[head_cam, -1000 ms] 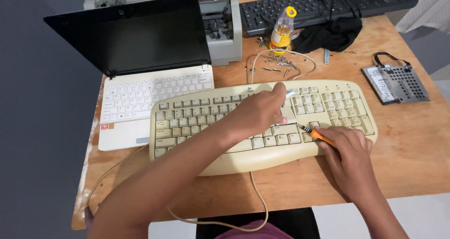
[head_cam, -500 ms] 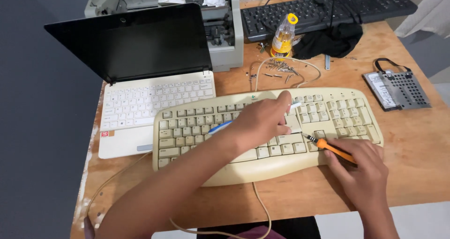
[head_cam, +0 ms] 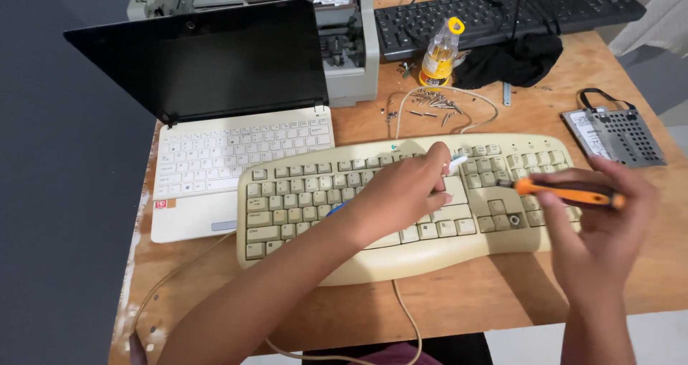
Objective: Repairing and cleaning a computer keyboard using a screwdriver and a toothbrush
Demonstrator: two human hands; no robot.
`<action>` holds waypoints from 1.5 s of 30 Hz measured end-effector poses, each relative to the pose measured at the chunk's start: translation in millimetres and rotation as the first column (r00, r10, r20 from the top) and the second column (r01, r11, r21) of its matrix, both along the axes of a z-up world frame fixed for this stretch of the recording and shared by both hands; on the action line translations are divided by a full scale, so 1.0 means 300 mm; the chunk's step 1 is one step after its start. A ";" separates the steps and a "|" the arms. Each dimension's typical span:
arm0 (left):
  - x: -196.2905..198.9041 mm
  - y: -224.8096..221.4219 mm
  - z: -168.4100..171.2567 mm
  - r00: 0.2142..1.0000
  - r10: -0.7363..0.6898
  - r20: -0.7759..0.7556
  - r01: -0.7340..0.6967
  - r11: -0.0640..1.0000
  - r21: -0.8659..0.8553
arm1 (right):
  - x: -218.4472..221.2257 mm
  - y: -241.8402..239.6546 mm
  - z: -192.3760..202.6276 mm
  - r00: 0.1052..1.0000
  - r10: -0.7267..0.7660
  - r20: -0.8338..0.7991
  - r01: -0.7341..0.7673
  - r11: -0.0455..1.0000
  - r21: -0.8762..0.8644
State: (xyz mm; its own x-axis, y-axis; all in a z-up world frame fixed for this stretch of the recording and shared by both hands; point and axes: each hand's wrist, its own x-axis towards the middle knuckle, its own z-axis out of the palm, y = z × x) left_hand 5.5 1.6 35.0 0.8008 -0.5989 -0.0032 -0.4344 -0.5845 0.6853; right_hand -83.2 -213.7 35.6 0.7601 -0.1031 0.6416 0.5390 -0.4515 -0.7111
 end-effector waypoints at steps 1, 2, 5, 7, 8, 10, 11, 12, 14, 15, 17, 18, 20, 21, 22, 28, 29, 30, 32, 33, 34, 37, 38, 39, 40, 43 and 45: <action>-0.001 0.005 0.001 1.000 -0.003 0.001 0.003 1.000 -0.001 | 0.008 0.006 0.011 1.000 -0.003 0.001 0.003 1.000 -0.001; -0.002 0.009 0.002 1.000 -0.014 0.005 0.014 1.000 0.000 | 0.017 0.013 0.021 0.999 0.028 -0.040 -0.029 0.999 -0.041; -0.015 0.019 -0.011 0.998 -0.033 0.046 0.035 0.999 -0.038 | 0.025 -0.011 -0.003 0.994 0.075 -0.079 -0.076 0.997 -0.014; -0.019 0.023 -0.016 0.996 -0.036 0.085 0.043 0.996 -0.075 | 0.021 -0.028 -0.034 0.993 0.097 -0.072 -0.093 0.994 0.053; -0.019 0.022 -0.015 0.996 -0.029 0.080 0.034 0.998 -0.062 | 0.014 -0.032 -0.049 0.985 0.085 -0.147 -0.072 0.993 0.092; -0.018 0.017 -0.012 0.997 -0.023 0.073 0.026 0.998 -0.049 | 0.004 -0.026 -0.056 0.972 0.075 -0.224 -0.047 0.991 0.128; -0.016 0.011 -0.009 0.997 -0.011 0.077 0.014 0.999 -0.032 | 0.000 -0.018 -0.047 0.902 -0.078 -0.425 0.028 0.992 -0.123; -0.014 0.006 -0.006 0.997 0.000 0.082 0.002 1.000 -0.016 | -0.004 -0.010 -0.039 0.782 -0.268 -0.563 0.048 0.926 -0.375; -0.012 -0.001 -0.016 0.996 0.004 0.091 -0.004 1.000 -0.001 | 0.022 -0.005 -0.056 0.804 -0.214 -0.554 -0.039 0.912 -0.408; -0.012 -0.004 -0.020 0.995 0.011 0.102 -0.013 1.000 0.014 | 0.035 -0.002 -0.065 0.823 -0.153 -0.547 -0.127 0.889 -0.440; -0.009 -0.007 -0.038 0.992 0.013 0.123 -0.014 1.000 0.005 | 0.042 0.007 -0.055 0.804 -0.168 -0.570 -0.129 0.888 -0.442; -0.006 -0.008 -0.046 0.990 0.015 0.143 -0.015 1.000 -0.004 | 0.047 0.011 -0.048 0.784 -0.182 -0.593 -0.130 0.886 -0.444; -0.008 -0.009 -0.042 0.991 0.024 0.133 -0.025 1.000 0.005 | 0.062 -0.018 -0.051 0.806 -0.206 -0.555 -0.089 0.885 -0.457; -0.008 -0.010 -0.041 0.992 0.030 0.123 -0.032 0.999 0.014 | 0.070 -0.033 -0.052 0.824 -0.233 -0.516 -0.043 0.883 -0.467; -0.016 -0.003 -0.016 0.992 0.031 0.123 -0.033 0.999 0.014 | 0.063 -0.027 -0.018 0.824 -0.232 -0.517 -0.045 0.883 -0.468; -0.018 0.005 0.088 0.977 0.032 -0.211 -0.110 0.925 -0.365 | 0.127 -0.026 0.076 0.955 -0.059 -0.289 -0.076 0.898 -0.433; -0.005 0.000 0.080 0.975 0.047 -0.215 -0.153 0.849 -0.506 | 0.155 -0.016 0.093 0.972 0.005 -0.234 -0.118 0.874 -0.471; 0.007 -0.003 0.074 0.973 0.061 -0.221 -0.190 0.750 -0.633 | 0.183 -0.005 0.113 0.981 0.072 -0.181 -0.156 0.846 -0.511; 0.022 0.028 0.092 0.973 0.096 -0.212 -0.215 0.722 -0.658 | 0.217 0.022 0.152 0.982 0.112 -0.155 -0.173 0.867 -0.468; 0.032 0.044 0.104 0.970 0.129 -0.205 -0.236 0.693 -0.681 | 0.237 0.036 0.172 0.981 0.148 -0.128 -0.189 0.886 -0.424; 0.033 0.048 0.091 0.971 0.134 -0.198 -0.234 0.695 -0.680 | 0.267 0.041 0.134 0.981 0.152 -0.121 -0.190 0.886 -0.422; 0.057 0.068 0.092 0.956 0.187 -0.225 -0.291 0.536 -0.793 | 0.387 0.047 0.026 0.970 0.243 -0.009 -0.239 0.962 0.129; 0.055 0.075 0.099 0.935 0.216 -0.280 -0.354 0.571 -0.741 | 0.428 0.039 -0.028 0.926 0.374 -0.050 -0.325 0.858 0.398; 0.040 0.082 0.095 0.905 0.247 -0.346 -0.423 0.603 -0.676 | 0.452 0.032 -0.095 0.862 0.503 -0.062 -0.349 0.679 0.646; 0.046 0.078 0.073 0.907 0.247 -0.340 -0.419 0.606 -0.677 | 0.438 0.032 -0.095 0.863 0.503 -0.056 -0.353 0.677 0.646; 0.064 0.065 0.026 0.901 0.174 -0.397 -0.427 0.515 -0.743 | 0.402 0.027 -0.092 0.774 0.632 -0.040 -0.392 0.529 0.753; 0.059 0.060 0.017 0.891 0.194 -0.410 -0.447 0.528 -0.722 | 0.374 0.023 -0.092 0.796 0.597 0.099 -0.441 0.460 0.771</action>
State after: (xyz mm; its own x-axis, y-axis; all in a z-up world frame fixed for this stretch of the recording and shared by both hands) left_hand 23.1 19.7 40.2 0.9812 -0.1635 0.1026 -0.0736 0.1740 0.9820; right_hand 28.9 -206.7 7.9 0.9164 -0.0150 0.3999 0.3333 0.5816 -0.7420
